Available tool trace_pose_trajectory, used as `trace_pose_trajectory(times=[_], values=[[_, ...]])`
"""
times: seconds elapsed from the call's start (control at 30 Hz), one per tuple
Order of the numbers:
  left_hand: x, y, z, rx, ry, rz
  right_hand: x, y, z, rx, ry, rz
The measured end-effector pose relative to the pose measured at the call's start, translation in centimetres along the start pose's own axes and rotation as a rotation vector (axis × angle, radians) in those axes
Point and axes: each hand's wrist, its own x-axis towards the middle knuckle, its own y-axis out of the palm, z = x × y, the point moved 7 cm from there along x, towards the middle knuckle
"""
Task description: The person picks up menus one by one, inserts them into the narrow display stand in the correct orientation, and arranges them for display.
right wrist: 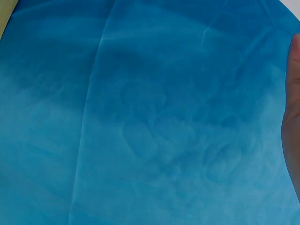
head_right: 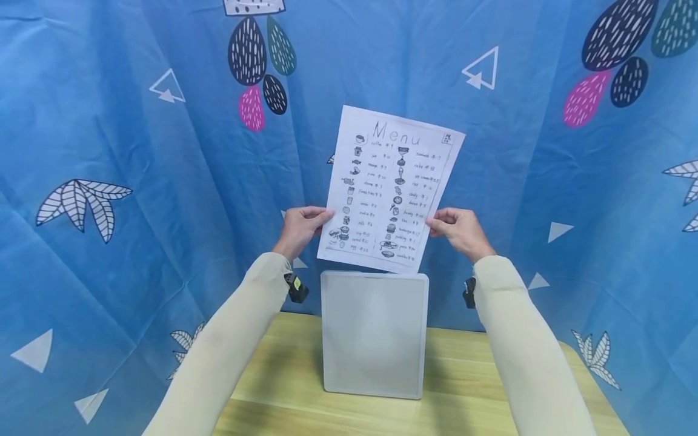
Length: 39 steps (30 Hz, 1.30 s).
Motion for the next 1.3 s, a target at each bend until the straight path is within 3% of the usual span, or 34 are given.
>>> trace_pose_trajectory(times=[0.3, 0.6, 1.3], values=[[-0.6, 0.3, 1.6, 0.006, -0.040, 0.021, -0.4, 0.1, -0.4, -0.025, 0.001, 0.017], [-1.2, 0.6, 2.7, 0.039, -0.035, 0.039, -0.7, -0.1, -0.4, -0.044, -0.002, 0.046], [-1.2, 0.7, 2.9, 0.038, -0.012, 0.052, -0.7, -0.2, -0.1, -0.069, -0.023, 0.046]])
